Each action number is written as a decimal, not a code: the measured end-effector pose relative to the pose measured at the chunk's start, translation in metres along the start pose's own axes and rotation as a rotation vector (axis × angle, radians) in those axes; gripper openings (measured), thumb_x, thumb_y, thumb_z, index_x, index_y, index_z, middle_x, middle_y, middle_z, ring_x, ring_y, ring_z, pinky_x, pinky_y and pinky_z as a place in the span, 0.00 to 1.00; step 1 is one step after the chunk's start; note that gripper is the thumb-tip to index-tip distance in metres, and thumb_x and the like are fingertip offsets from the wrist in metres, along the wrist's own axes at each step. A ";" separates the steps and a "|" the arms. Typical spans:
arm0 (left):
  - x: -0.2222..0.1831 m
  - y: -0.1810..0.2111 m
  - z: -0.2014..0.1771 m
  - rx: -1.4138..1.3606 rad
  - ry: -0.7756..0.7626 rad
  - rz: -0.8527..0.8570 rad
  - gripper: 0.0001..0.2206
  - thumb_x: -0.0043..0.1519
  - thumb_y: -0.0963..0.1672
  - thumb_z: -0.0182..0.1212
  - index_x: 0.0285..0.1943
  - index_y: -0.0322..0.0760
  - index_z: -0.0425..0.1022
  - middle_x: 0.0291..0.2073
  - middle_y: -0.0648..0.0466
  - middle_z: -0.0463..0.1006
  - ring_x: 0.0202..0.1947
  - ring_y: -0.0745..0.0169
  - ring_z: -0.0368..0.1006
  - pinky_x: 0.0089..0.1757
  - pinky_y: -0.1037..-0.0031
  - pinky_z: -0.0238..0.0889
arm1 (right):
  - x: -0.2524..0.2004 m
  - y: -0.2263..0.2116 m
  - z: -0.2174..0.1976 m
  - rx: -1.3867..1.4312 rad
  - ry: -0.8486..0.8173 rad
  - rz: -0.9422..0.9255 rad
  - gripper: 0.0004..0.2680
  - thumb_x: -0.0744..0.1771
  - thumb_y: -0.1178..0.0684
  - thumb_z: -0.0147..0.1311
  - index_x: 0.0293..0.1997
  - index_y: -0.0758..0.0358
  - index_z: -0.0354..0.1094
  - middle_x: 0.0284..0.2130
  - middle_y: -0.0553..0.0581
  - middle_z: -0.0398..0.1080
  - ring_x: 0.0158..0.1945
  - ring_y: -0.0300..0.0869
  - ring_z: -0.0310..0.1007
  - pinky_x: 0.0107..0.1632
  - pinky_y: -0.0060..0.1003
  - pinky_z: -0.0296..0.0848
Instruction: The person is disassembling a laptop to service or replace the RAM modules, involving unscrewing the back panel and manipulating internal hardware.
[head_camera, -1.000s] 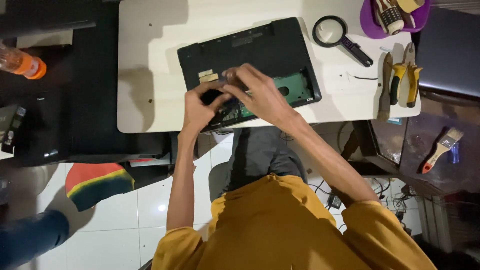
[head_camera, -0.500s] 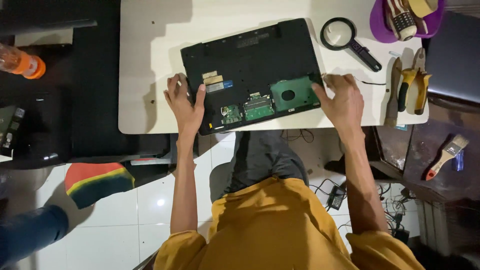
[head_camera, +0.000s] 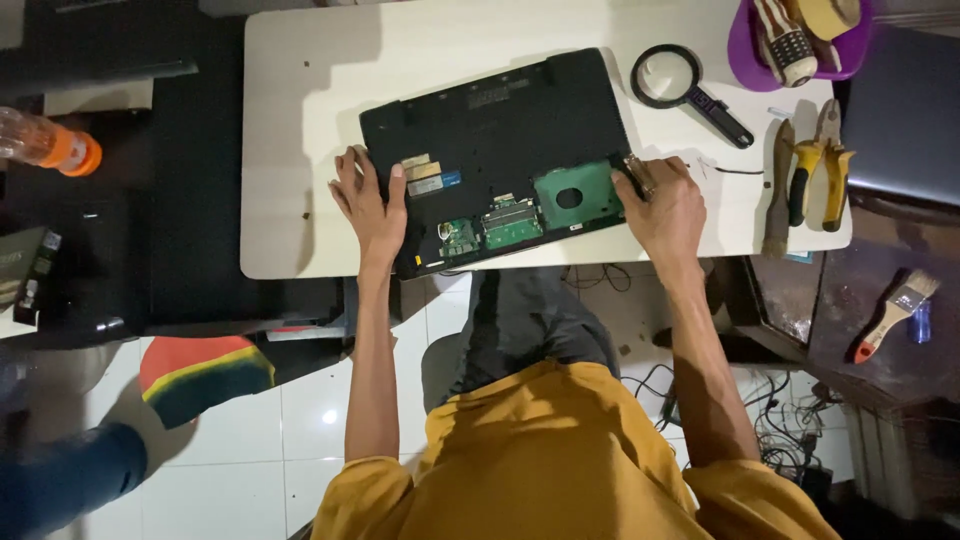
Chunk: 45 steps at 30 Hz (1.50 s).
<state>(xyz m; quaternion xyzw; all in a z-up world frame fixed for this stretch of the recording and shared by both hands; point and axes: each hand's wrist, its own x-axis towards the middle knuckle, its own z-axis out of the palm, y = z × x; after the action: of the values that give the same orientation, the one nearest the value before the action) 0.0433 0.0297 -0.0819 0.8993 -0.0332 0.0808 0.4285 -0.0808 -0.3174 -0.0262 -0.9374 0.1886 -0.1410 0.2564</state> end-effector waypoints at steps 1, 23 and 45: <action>0.001 -0.003 0.002 0.000 0.000 0.005 0.31 0.75 0.56 0.48 0.80 0.33 0.56 0.77 0.46 0.47 0.79 0.49 0.35 0.70 0.51 0.10 | 0.000 0.002 0.002 0.002 0.004 0.001 0.12 0.69 0.44 0.65 0.45 0.65 0.77 0.34 0.59 0.70 0.34 0.64 0.77 0.37 0.61 0.75; -0.017 0.032 -0.012 -0.109 0.187 -0.001 0.18 0.67 0.48 0.68 0.50 0.26 0.72 0.60 0.41 0.63 0.68 0.31 0.58 0.63 0.45 0.55 | 0.002 0.000 0.003 0.020 0.066 -0.034 0.11 0.68 0.45 0.61 0.39 0.64 0.74 0.35 0.56 0.68 0.30 0.62 0.77 0.33 0.57 0.74; -0.023 0.073 -0.046 -0.374 -0.059 -0.011 0.18 0.73 0.49 0.58 0.56 0.30 0.61 0.67 0.28 0.60 0.70 0.22 0.52 0.62 0.31 0.51 | -0.004 0.011 0.024 -0.136 0.246 -0.173 0.11 0.71 0.46 0.58 0.46 0.64 0.69 0.40 0.57 0.67 0.28 0.64 0.77 0.29 0.59 0.75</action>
<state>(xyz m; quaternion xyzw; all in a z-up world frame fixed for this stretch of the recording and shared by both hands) 0.0055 0.0189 -0.0015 0.8061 -0.0551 0.0445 0.5876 -0.0789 -0.3135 -0.0528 -0.9411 0.1461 -0.2631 0.1543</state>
